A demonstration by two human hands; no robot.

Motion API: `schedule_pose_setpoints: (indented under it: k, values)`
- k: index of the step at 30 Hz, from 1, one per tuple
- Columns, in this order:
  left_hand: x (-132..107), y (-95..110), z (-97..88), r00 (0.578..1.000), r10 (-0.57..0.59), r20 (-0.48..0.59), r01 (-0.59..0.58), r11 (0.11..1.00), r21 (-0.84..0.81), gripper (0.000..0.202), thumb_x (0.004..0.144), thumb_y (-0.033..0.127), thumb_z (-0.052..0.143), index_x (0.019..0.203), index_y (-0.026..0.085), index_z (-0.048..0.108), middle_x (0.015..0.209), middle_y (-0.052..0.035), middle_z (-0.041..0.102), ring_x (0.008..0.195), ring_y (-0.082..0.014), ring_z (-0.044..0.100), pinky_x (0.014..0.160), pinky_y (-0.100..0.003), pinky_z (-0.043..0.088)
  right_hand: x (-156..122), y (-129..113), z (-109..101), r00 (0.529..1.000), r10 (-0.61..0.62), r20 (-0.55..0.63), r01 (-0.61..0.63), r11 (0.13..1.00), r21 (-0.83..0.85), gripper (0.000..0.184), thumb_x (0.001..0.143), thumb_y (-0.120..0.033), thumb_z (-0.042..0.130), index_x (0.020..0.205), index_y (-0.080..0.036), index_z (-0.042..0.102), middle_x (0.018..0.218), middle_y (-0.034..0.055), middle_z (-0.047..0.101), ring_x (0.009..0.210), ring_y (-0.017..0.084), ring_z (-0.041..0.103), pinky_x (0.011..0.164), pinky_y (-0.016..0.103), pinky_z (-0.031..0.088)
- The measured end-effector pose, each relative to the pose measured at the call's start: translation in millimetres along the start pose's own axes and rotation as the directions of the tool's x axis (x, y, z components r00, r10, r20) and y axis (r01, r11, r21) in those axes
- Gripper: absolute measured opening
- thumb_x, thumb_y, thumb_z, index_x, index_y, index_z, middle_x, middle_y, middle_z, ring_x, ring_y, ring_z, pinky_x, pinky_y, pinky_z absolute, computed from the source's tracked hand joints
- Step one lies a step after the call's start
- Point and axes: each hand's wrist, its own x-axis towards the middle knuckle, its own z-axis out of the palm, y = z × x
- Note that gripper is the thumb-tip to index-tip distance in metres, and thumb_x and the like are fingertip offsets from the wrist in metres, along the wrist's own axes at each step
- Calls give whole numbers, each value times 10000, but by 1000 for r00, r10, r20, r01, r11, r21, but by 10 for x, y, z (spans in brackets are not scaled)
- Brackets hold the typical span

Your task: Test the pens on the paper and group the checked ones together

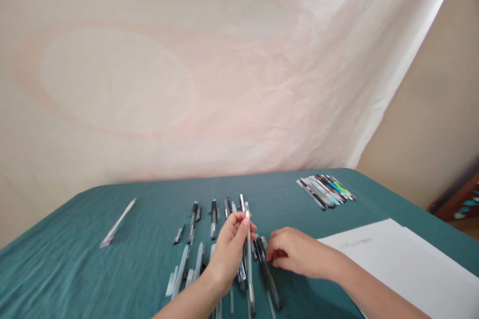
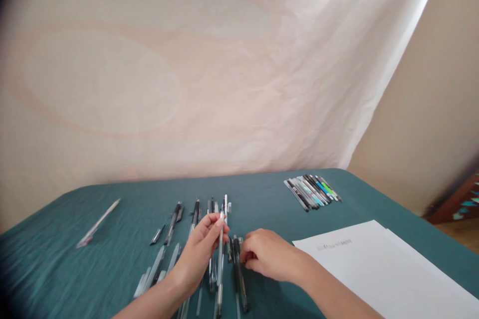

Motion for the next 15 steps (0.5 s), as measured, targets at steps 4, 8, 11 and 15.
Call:
schedule_pose_setpoints:
  k: [4, 8, 11, 15]
  values:
    - [-3, 5, 3, 1000, -3, 28, 3, 1000, -10, 235, 834, 378, 484, 944, 172, 509, 768, -4, 549, 631, -98, 501, 616, -218, 401, 4, 26, 19, 1000, 17, 7, -17, 999, -34, 165, 686, -161, 586, 796, -207, 700, 785, 18, 669, 751, 158, 603, 684, 203, 391]
    - [-13, 17, 18, 999, -15, 48, 15, 1000, -7, 237, 823, 388, 497, 920, 174, 525, 740, 7, 546, 578, -86, 475, 558, -203, 386, -11, 52, -1, 998, 63, 21, -62, 997, -45, 145, 672, -170, 597, 783, -195, 687, 764, 20, 671, 720, 159, 600, 644, 203, 386]
    - [-19, 26, 33, 999, -14, 48, 14, 1000, 0, 231, 807, 384, 521, 894, 170, 530, 729, 11, 543, 560, -82, 457, 525, -196, 371, -38, 73, -34, 993, 106, 55, -104, 994, -45, 128, 668, -169, 596, 767, -183, 676, 748, 26, 673, 716, 164, 600, 626, 206, 381]
    - [-40, 47, 57, 998, -3, 64, 2, 1000, 20, 204, 803, 345, 538, 894, 163, 520, 721, 14, 541, 560, -80, 446, 531, -198, 369, -70, 101, -57, 992, 81, 98, -74, 995, -69, 106, 684, -175, 560, 733, -171, 655, 755, 30, 659, 701, 158, 587, 611, 208, 375]
